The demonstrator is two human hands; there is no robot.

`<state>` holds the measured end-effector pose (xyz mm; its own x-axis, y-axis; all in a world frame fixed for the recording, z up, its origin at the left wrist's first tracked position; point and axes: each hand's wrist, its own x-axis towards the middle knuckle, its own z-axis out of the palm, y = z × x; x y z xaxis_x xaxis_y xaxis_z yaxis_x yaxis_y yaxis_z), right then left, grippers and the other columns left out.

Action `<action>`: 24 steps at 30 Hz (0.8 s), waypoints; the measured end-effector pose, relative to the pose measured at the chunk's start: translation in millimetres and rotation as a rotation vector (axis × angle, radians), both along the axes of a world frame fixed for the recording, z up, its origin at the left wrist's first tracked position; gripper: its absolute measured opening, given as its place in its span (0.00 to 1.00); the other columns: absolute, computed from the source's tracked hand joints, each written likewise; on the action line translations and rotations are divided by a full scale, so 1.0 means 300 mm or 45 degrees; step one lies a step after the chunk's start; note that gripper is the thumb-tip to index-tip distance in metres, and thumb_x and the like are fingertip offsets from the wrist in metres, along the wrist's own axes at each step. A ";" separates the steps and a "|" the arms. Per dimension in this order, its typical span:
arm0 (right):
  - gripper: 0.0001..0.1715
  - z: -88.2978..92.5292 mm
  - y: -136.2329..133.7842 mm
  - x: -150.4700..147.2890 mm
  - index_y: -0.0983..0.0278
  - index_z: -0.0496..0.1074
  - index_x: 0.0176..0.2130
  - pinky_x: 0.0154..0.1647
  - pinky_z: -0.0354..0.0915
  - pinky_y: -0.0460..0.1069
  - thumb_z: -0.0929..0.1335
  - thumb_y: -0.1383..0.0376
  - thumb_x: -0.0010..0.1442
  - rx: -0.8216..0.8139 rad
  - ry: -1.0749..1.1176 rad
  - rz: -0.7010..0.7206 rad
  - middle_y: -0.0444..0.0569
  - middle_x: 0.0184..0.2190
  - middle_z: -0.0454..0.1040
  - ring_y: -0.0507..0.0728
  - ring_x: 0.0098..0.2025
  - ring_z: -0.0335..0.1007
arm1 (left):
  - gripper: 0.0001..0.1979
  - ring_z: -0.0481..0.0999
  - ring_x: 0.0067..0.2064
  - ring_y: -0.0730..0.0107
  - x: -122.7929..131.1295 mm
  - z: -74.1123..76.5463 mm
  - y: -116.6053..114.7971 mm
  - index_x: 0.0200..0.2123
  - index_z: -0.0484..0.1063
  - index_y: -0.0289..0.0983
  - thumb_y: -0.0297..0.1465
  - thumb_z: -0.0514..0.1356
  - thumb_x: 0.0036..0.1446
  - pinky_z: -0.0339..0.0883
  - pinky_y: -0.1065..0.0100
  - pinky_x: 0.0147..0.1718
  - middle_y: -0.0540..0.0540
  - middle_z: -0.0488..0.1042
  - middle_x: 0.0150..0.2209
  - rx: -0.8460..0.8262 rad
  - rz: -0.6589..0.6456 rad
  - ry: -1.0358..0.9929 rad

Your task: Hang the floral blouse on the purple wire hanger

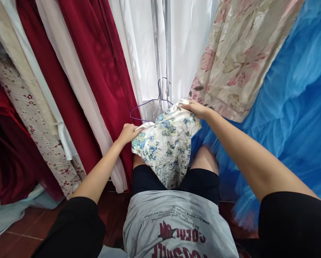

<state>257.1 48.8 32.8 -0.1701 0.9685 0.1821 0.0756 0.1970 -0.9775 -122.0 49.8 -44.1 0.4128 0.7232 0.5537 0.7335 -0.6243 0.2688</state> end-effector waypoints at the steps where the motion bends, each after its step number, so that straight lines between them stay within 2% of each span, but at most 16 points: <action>1: 0.07 0.007 -0.011 0.014 0.67 0.77 0.35 0.32 0.71 0.47 0.76 0.66 0.57 0.025 -0.026 0.014 0.49 0.27 0.79 0.54 0.27 0.73 | 0.21 0.68 0.31 0.65 -0.045 -0.001 0.017 0.23 0.71 0.37 0.45 0.58 0.61 0.56 0.66 0.38 0.49 0.69 0.22 -0.013 0.036 0.072; 4: 0.11 0.033 -0.033 0.046 0.64 0.78 0.37 0.31 0.72 0.49 0.79 0.65 0.54 0.043 -0.116 0.035 0.48 0.26 0.79 0.55 0.27 0.73 | 0.10 0.72 0.36 0.61 -0.136 0.017 0.079 0.30 0.74 0.39 0.37 0.59 0.58 0.60 0.65 0.42 0.47 0.76 0.28 -0.047 0.165 0.032; 6: 0.10 0.050 -0.040 0.049 0.64 0.78 0.36 0.29 0.72 0.49 0.78 0.65 0.54 0.029 -0.149 0.061 0.50 0.26 0.79 0.56 0.27 0.73 | 0.07 0.72 0.38 0.61 -0.144 0.057 0.133 0.33 0.74 0.38 0.31 0.56 0.58 0.62 0.65 0.43 0.46 0.77 0.32 -0.018 0.220 -0.065; 10: 0.09 0.071 -0.049 0.039 0.66 0.78 0.37 0.29 0.73 0.48 0.76 0.65 0.56 -0.018 -0.136 0.136 0.53 0.31 0.82 0.56 0.29 0.76 | 0.11 0.71 0.42 0.60 -0.039 0.190 0.241 0.38 0.70 0.37 0.22 0.51 0.54 0.62 0.64 0.46 0.43 0.76 0.40 0.088 0.331 -0.297; 12: 0.11 0.070 -0.056 0.043 0.67 0.79 0.39 0.29 0.73 0.48 0.75 0.63 0.57 -0.041 -0.131 0.113 0.54 0.32 0.82 0.57 0.30 0.77 | 0.13 0.71 0.41 0.61 0.041 0.254 0.273 0.40 0.70 0.37 0.21 0.53 0.52 0.63 0.64 0.46 0.45 0.75 0.38 0.046 0.311 -0.439; 14: 0.12 0.054 -0.065 0.060 0.66 0.79 0.41 0.31 0.75 0.49 0.75 0.61 0.58 -0.063 -0.105 0.054 0.53 0.32 0.83 0.58 0.30 0.78 | 0.16 0.70 0.37 0.62 0.104 0.299 0.284 0.43 0.69 0.38 0.22 0.55 0.51 0.63 0.64 0.43 0.48 0.72 0.33 -0.044 0.235 -0.517; 16: 0.14 0.020 -0.079 0.090 0.66 0.79 0.40 0.35 0.77 0.51 0.75 0.58 0.59 -0.089 -0.041 0.037 0.53 0.33 0.83 0.59 0.31 0.79 | 0.16 0.69 0.34 0.64 0.131 0.322 0.278 0.46 0.67 0.39 0.25 0.58 0.52 0.63 0.65 0.40 0.50 0.69 0.30 -0.109 0.209 -0.522; 19: 0.17 -0.050 -0.099 0.148 0.66 0.79 0.37 0.35 0.77 0.51 0.78 0.56 0.55 -0.117 0.024 -0.005 0.54 0.32 0.83 0.59 0.31 0.80 | 0.18 0.68 0.34 0.64 0.109 0.330 0.250 0.43 0.64 0.39 0.35 0.65 0.51 0.61 0.65 0.37 0.50 0.68 0.32 -0.186 0.322 -0.552; 21: 0.16 -0.078 -0.100 0.173 0.67 0.78 0.33 0.32 0.75 0.50 0.79 0.57 0.53 -0.087 0.059 -0.108 0.52 0.28 0.82 0.57 0.28 0.78 | 0.20 0.67 0.34 0.65 0.087 0.333 0.225 0.39 0.64 0.39 0.40 0.69 0.49 0.60 0.66 0.36 0.49 0.69 0.33 -0.228 0.366 -0.590; 24: 0.13 -0.049 -0.076 0.154 0.67 0.77 0.33 0.33 0.74 0.51 0.77 0.59 0.56 0.076 0.254 -0.238 0.51 0.26 0.80 0.58 0.28 0.77 | 0.17 0.65 0.32 0.67 0.096 0.346 0.180 0.31 0.64 0.38 0.45 0.64 0.56 0.59 0.67 0.34 0.49 0.67 0.29 -0.155 0.250 -0.607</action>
<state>303.4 26.0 18.1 0.0556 0.9663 0.2514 -0.0763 0.2552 -0.9639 -93.3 103.7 59.6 -0.0144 0.8323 0.5542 0.6123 -0.4308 0.6629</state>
